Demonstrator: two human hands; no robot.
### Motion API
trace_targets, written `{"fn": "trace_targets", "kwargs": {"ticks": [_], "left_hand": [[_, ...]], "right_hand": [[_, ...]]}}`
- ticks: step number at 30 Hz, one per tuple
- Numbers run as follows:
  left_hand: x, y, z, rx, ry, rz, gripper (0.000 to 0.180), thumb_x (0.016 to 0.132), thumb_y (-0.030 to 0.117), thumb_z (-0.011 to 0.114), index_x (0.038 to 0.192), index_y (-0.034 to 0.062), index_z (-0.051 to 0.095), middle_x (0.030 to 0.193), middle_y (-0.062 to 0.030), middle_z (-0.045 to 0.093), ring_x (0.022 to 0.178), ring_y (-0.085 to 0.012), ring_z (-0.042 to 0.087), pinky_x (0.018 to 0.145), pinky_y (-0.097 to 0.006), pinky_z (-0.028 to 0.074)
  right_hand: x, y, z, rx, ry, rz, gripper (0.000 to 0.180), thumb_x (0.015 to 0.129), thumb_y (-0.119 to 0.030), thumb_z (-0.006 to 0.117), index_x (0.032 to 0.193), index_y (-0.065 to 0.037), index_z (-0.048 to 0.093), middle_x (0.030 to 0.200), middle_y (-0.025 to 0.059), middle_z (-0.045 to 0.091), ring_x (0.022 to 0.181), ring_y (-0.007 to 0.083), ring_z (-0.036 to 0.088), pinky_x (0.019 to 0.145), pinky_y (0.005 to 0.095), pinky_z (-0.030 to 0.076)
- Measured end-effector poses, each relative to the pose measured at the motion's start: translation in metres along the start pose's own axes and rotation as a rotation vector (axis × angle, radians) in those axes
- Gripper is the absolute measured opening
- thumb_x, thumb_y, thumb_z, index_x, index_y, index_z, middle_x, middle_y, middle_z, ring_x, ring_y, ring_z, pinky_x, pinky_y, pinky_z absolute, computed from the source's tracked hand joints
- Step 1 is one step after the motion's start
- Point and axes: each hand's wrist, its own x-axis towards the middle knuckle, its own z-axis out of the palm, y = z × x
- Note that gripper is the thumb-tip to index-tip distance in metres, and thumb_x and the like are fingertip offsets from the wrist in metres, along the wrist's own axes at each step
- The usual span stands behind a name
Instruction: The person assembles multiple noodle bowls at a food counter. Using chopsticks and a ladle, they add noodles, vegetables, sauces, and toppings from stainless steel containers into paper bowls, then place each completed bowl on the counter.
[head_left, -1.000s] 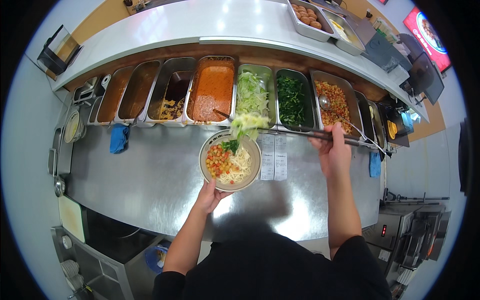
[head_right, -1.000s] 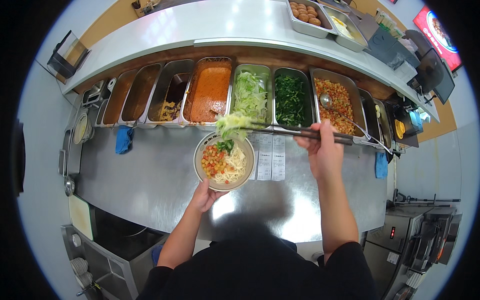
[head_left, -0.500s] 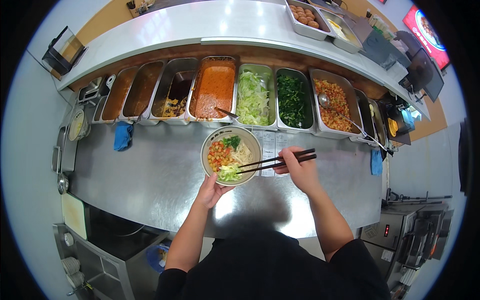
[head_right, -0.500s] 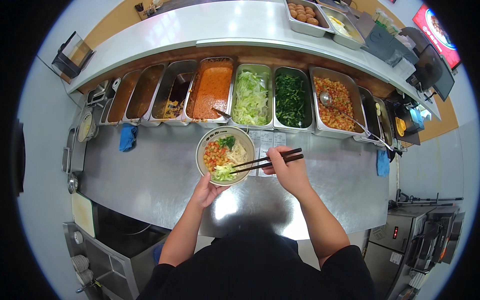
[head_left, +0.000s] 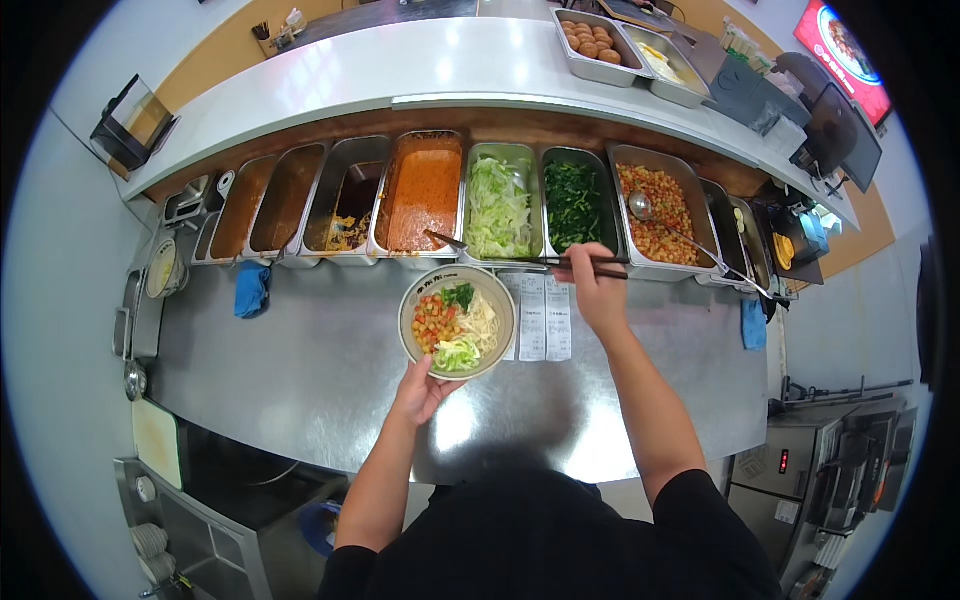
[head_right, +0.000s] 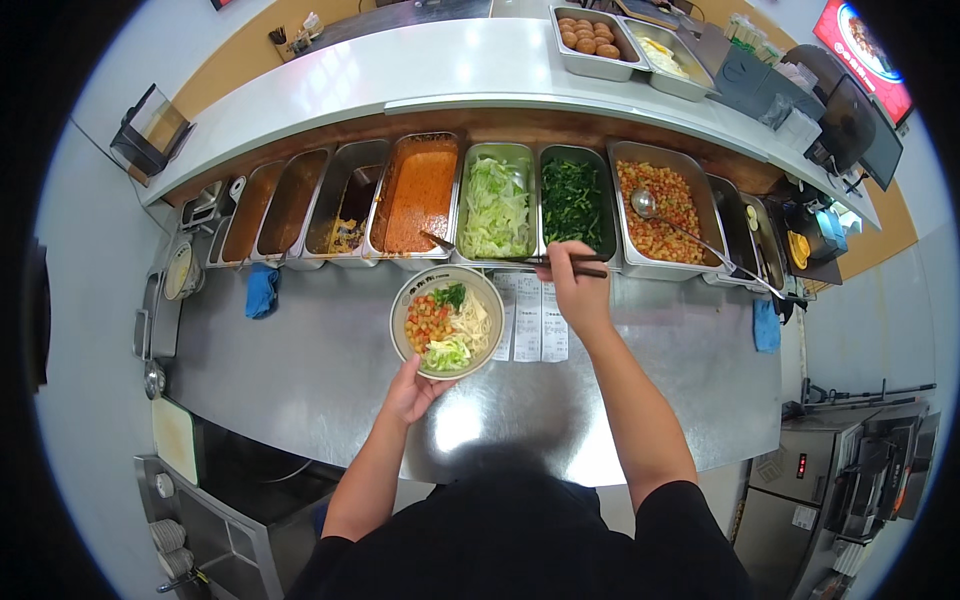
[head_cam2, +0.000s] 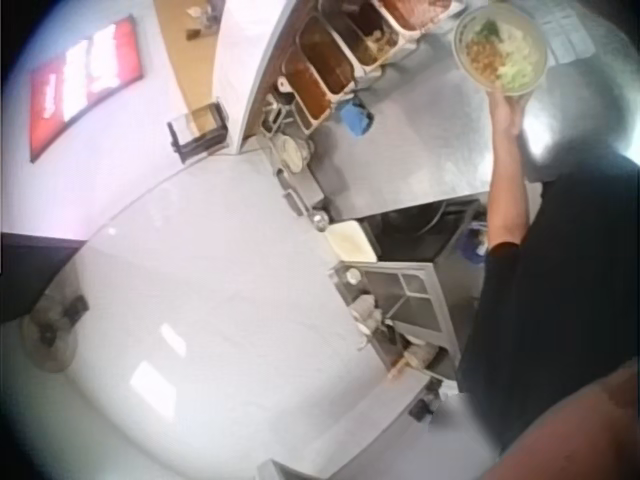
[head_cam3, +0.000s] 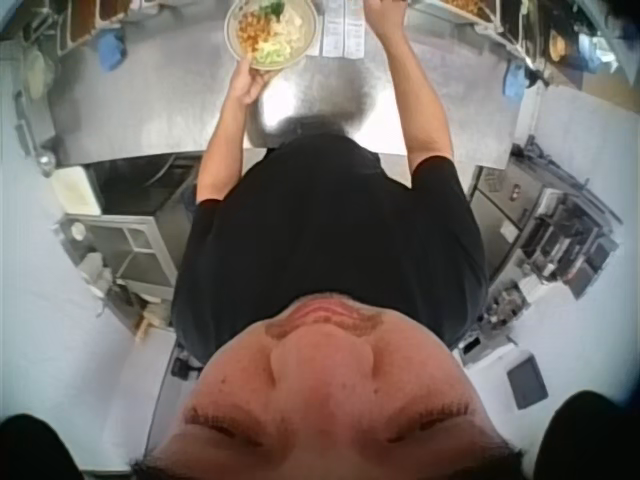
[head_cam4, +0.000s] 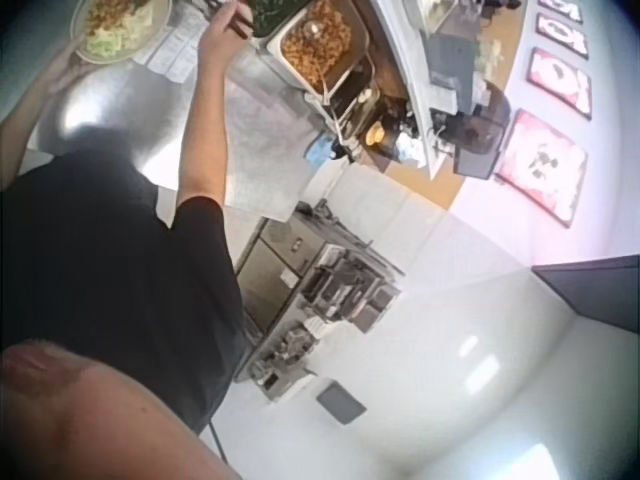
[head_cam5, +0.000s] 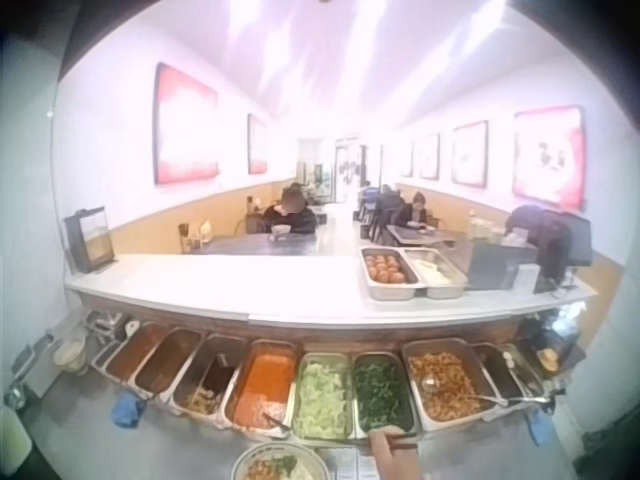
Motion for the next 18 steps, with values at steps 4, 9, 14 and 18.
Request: {"fn": "trace_targets", "kwargs": {"ticks": [4, 9, 14, 18], "left_hand": [[-0.001, 0.002, 0.003, -0.014, 0.026, -0.01, 0.054, 0.097, 0.032, 0.043, 0.138, -0.0013, 0.03, 0.132, -0.02, 0.048, 0.118, -0.032, 0.053, 0.099, -0.045, 0.048], [-0.002, -0.003, 0.004, -0.029, 0.06, 0.001, 0.05, 0.097, 0.027, 0.043, 0.137, -0.0008, 0.031, 0.133, -0.0194, 0.047, 0.118, -0.0316, 0.054, 0.098, -0.045, 0.049], [-0.014, -0.011, 0.009, -0.048, 0.107, 0.047, 0.049, 0.096, 0.024, 0.044, 0.137, 0.0003, 0.03, 0.133, -0.0192, 0.047, 0.119, -0.0315, 0.052, 0.099, -0.046, 0.048], [-0.017, -0.013, 0.009, -0.106, 0.135, 0.092, 0.047, 0.096, 0.02, 0.043, 0.137, 0.0019, 0.031, 0.133, -0.0194, 0.046, 0.122, -0.0323, 0.049, 0.102, -0.047, 0.045]], "right_hand": [[0.026, -0.003, 0.009, 0.063, 0.146, -0.107, 0.019, 0.095, -0.015, 0.055, 0.087, 0.002, 0.06, 0.078, 0.0072, 0.064, 0.069, 0.0114, 0.064, 0.061, 0.0245, 0.053], [0.029, 0.006, 0.001, -0.113, 0.124, 0.007, 0.015, 0.093, -0.014, 0.057, 0.091, 0.0, 0.063, 0.076, 0.0038, 0.063, 0.065, 0.0084, 0.06, 0.058, 0.0231, 0.05], [0.009, 0.0, -0.01, -0.277, -0.009, -0.246, 0.011, 0.089, -0.009, 0.063, 0.092, 0.002, 0.064, 0.081, 0.007, 0.064, 0.073, 0.0114, 0.061, 0.064, 0.0226, 0.047], [-0.014, -0.016, -0.005, -0.458, -0.162, -0.293, 0.01, 0.086, -0.006, 0.066, 0.092, 0.002, 0.064, 0.084, 0.0092, 0.064, 0.077, 0.0141, 0.061, 0.068, 0.0246, 0.048]]}}
